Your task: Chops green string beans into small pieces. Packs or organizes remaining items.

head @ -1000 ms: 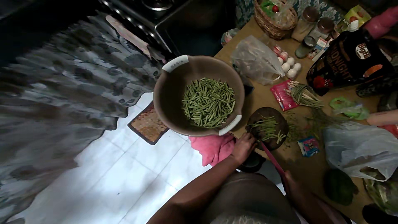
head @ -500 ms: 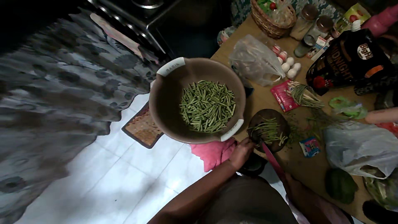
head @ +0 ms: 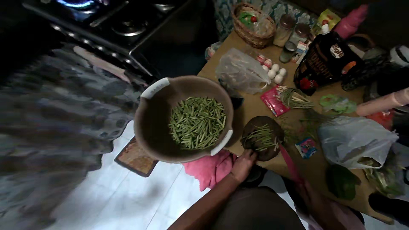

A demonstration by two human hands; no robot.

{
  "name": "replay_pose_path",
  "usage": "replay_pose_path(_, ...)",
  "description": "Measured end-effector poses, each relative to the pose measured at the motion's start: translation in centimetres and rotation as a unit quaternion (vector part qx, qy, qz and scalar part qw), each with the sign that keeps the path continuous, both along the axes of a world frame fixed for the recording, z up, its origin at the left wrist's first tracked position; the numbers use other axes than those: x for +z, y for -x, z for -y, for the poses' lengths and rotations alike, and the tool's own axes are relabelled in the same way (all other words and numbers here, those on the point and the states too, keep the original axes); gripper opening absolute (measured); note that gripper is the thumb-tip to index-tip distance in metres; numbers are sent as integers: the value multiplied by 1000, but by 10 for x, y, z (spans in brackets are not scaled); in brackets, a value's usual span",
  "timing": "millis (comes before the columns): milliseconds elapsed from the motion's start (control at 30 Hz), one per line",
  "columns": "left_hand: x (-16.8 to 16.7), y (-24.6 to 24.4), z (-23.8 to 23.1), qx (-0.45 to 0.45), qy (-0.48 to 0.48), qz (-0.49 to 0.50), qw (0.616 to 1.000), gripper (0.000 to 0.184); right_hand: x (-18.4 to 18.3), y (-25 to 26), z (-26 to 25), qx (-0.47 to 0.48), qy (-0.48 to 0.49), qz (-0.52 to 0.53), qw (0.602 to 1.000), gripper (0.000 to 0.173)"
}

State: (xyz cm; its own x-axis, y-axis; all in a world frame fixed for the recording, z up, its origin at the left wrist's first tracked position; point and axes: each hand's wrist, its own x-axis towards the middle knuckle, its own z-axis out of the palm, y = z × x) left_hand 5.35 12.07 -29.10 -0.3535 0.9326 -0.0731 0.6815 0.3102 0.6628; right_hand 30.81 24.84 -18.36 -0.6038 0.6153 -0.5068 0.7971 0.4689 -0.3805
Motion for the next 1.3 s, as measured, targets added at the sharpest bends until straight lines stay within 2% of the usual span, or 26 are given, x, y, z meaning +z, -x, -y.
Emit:
replay_pose_path(133,14,0,-7,25,109,28,993,30,-1,-26,-7,-34,-13,17,999,44)
replay_pose_path(200,18,0,-7,41,132,43,989,34,3,-36,-10,-57,-2,29,998,43)
replay_pose_path(333,38,-17,-19,18,118,92,989,31,13,-48,-14,-107,7,34,994,43)
replay_pose_path(433,61,-33,-62,-33,61,135,988,31,13,-58,-12,-130,-3,25,991,44)
replay_pose_path(533,89,-31,-105,-37,1,101,994,36,11,-66,-12,-120,-31,3,992,44)
replay_pose_path(600,102,-12,-116,-6,4,74,997,36,11,-70,-14,-119,-31,2,992,44)
replay_pose_path(667,99,15,-109,33,38,46,998,34,10,-73,-14,-115,-34,-3,993,43)
replay_pose_path(767,77,46,-82,64,105,4,992,33,4,-75,-14,-100,-29,-15,994,43)
replay_pose_path(967,49,38,-57,17,192,-72,979,29,-6,-65,-7,-74,-50,-42,995,41)
replay_pose_path(1100,41,34,-55,9,198,-71,978,31,-6,-60,-5,-64,-25,-41,997,41)
replay_pose_path(1300,48,37,-40,65,144,-89,983,31,5,-42,-2,-27,-10,-4,1000,43)
